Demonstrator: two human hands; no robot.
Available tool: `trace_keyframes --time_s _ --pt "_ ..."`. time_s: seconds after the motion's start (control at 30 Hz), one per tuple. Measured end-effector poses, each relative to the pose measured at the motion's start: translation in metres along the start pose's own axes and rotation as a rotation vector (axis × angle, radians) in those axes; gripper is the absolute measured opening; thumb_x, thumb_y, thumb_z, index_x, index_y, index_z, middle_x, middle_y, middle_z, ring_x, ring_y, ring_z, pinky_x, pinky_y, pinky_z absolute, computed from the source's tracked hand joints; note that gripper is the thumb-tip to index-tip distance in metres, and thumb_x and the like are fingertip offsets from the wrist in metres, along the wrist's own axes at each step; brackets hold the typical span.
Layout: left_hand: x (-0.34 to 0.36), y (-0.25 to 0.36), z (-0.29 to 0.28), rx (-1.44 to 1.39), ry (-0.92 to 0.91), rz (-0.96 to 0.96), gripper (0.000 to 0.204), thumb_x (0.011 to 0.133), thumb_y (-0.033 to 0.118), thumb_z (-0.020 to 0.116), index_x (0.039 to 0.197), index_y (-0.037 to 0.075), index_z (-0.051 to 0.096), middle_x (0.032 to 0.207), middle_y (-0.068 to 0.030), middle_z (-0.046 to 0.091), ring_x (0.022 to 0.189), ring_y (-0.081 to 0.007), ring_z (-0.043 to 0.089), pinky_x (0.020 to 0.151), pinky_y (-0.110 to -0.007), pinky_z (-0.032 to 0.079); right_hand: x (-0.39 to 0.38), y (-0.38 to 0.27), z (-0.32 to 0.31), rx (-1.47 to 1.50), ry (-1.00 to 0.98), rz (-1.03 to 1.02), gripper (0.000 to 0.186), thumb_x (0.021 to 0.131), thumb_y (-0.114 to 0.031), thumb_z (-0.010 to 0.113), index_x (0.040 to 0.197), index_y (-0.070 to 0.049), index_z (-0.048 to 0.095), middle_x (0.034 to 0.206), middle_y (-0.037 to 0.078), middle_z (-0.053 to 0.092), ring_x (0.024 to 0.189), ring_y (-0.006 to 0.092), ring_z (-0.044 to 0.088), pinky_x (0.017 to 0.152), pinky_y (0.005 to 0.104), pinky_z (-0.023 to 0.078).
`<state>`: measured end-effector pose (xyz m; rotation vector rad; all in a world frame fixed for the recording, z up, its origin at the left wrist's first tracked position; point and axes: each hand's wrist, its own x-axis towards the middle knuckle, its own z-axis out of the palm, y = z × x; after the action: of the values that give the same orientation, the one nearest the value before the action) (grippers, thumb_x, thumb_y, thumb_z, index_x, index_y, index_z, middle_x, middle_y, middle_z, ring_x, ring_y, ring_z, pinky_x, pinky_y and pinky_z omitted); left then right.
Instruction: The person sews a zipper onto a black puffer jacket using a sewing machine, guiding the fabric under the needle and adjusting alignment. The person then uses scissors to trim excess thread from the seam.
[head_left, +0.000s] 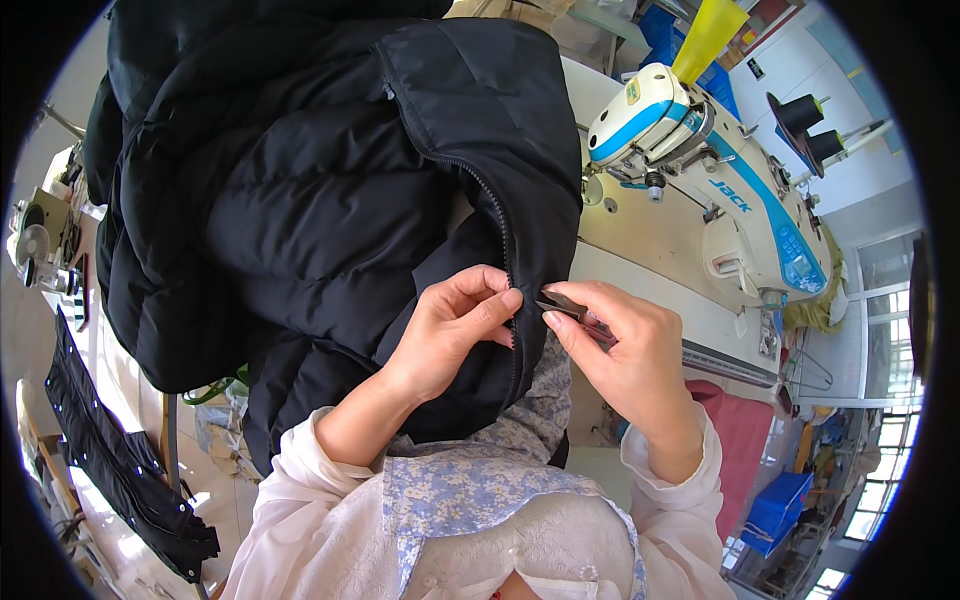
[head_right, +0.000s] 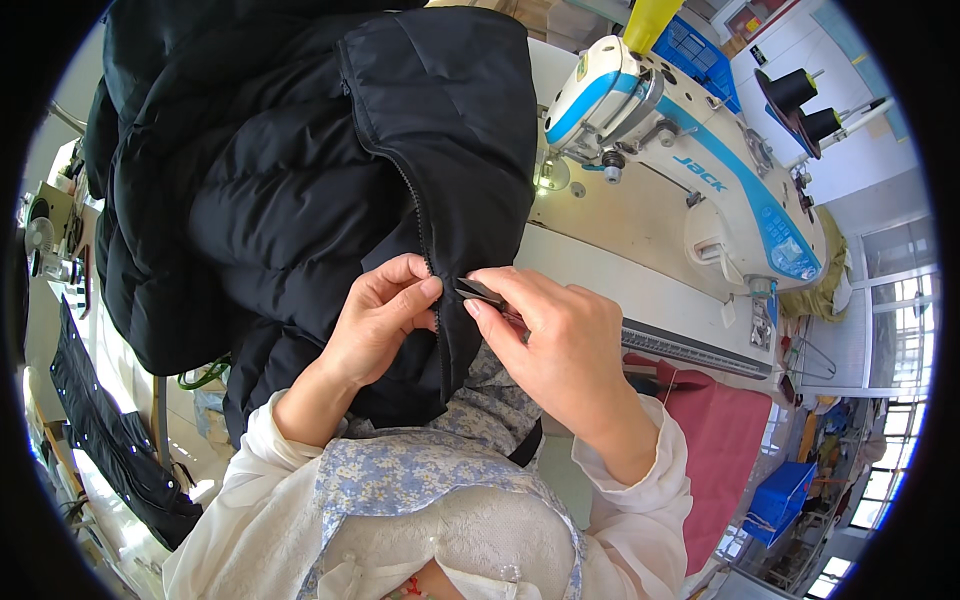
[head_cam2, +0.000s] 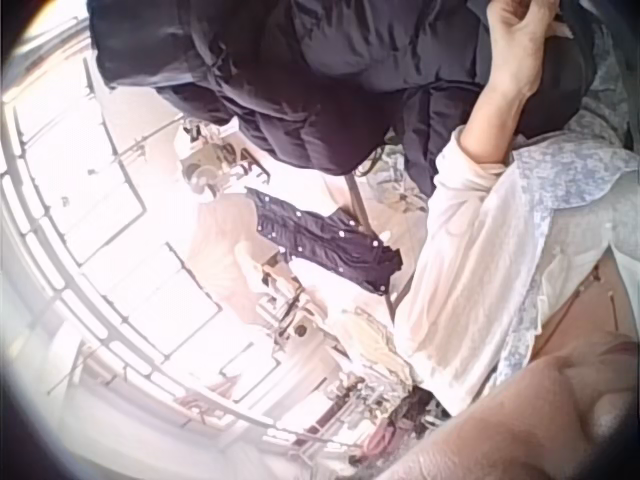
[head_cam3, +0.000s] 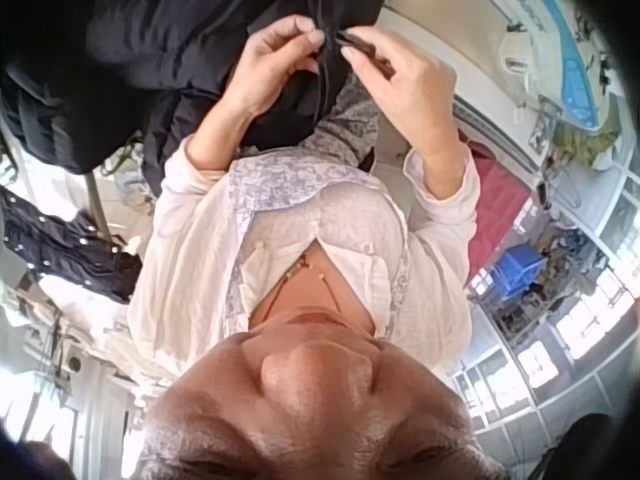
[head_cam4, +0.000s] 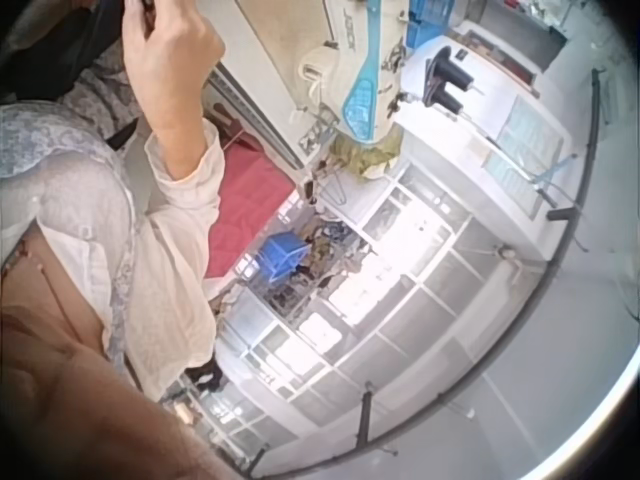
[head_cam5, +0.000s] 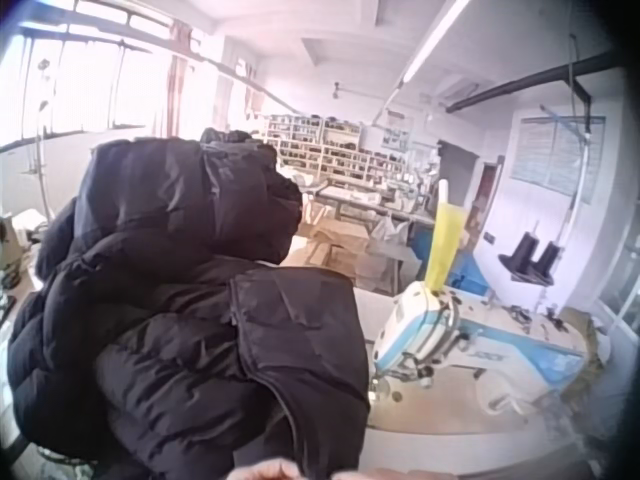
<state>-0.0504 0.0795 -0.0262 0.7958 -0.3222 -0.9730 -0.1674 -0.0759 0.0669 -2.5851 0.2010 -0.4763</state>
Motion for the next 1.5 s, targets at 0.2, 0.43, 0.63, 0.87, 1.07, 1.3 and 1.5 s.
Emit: trace_keyframes --time_s 0.2,0.43,0.63,0.87,1.07,1.3,1.5 --pt "0.001 -0.002 0.0 0.003 -0.02 -0.027 0.013 0.103 0.016 0.068 0.111 0.007 0.067 0.099 0.0038 0.067 0.089 -0.0044 0.064 0.076 -0.023 0.057 0.0 0.004 0.004 0.037 0.012 -0.02 0.019 0.086 -0.015 0.08 0.104 -0.01 0.075 0.082 0.003 0.073 0.058 0.0168 0.066 0.054 0.03 0.049" --pt "0.001 -0.002 -0.003 -0.029 -0.022 -0.066 0.014 0.103 0.017 0.068 0.113 0.007 0.067 0.101 0.0039 0.067 0.091 -0.0035 0.064 0.075 -0.023 0.056 -0.004 0.003 0.002 0.18 0.043 0.107 0.022 0.086 -0.014 0.082 0.107 -0.009 0.076 0.082 0.005 0.073 0.058 0.0162 0.065 0.054 0.0284 0.049" --pt "0.0 -0.001 0.0 -0.012 -0.008 -0.057 0.013 0.103 0.017 0.068 0.112 0.007 0.067 0.1 0.0043 0.067 0.09 -0.0033 0.064 0.075 -0.022 0.056 -0.002 0.002 0.001 0.079 0.002 0.066 0.02 0.085 -0.015 0.082 0.104 -0.01 0.076 0.081 0.004 0.073 0.057 0.0164 0.064 0.054 0.029 0.048" --pt "0.0 0.001 0.003 -0.007 -0.004 -0.04 0.012 0.102 0.017 0.068 0.11 0.007 0.067 0.098 0.004 0.066 0.089 -0.0032 0.063 0.075 -0.022 0.056 -0.002 0.003 0.002 0.052 0.024 0.022 0.02 0.085 -0.016 0.081 0.103 -0.01 0.076 0.079 0.003 0.072 0.057 0.017 0.065 0.054 0.0301 0.048" --pt "0.0 -0.002 0.002 0.054 0.005 0.01 0.012 0.103 0.017 0.068 0.108 0.006 0.067 0.098 0.0043 0.066 0.086 -0.0029 0.062 0.074 -0.022 0.055 0.0 0.001 -0.001 -0.058 0.005 -0.068 0.018 0.085 -0.013 0.081 0.101 -0.008 0.074 0.081 0.003 0.073 0.057 0.016 0.063 0.054 0.0288 0.048" --pt "0.001 -0.004 0.007 -0.071 -0.004 -0.122 0.01 0.102 0.018 0.069 0.106 0.009 0.067 0.096 0.0066 0.065 0.085 -0.001 0.062 0.072 -0.02 0.054 -0.007 0.023 0.014 0.823 0.102 0.212 0.018 0.097 -0.011 0.074 0.108 0.0 0.065 0.091 0.0 0.068 0.062 0.0003 0.051 0.055 0.0181 0.041" --pt "0.0 -0.004 0.005 -0.058 0.016 -0.08 0.011 0.102 0.018 0.069 0.107 0.009 0.067 0.097 0.0051 0.066 0.086 -0.0023 0.062 0.072 -0.02 0.054 0.005 0.023 0.005 0.548 -0.01 0.132 0.034 0.087 -0.008 0.083 0.117 -0.005 0.066 0.083 -0.005 0.057 0.062 0.0025 0.035 0.056 0.0205 0.032"
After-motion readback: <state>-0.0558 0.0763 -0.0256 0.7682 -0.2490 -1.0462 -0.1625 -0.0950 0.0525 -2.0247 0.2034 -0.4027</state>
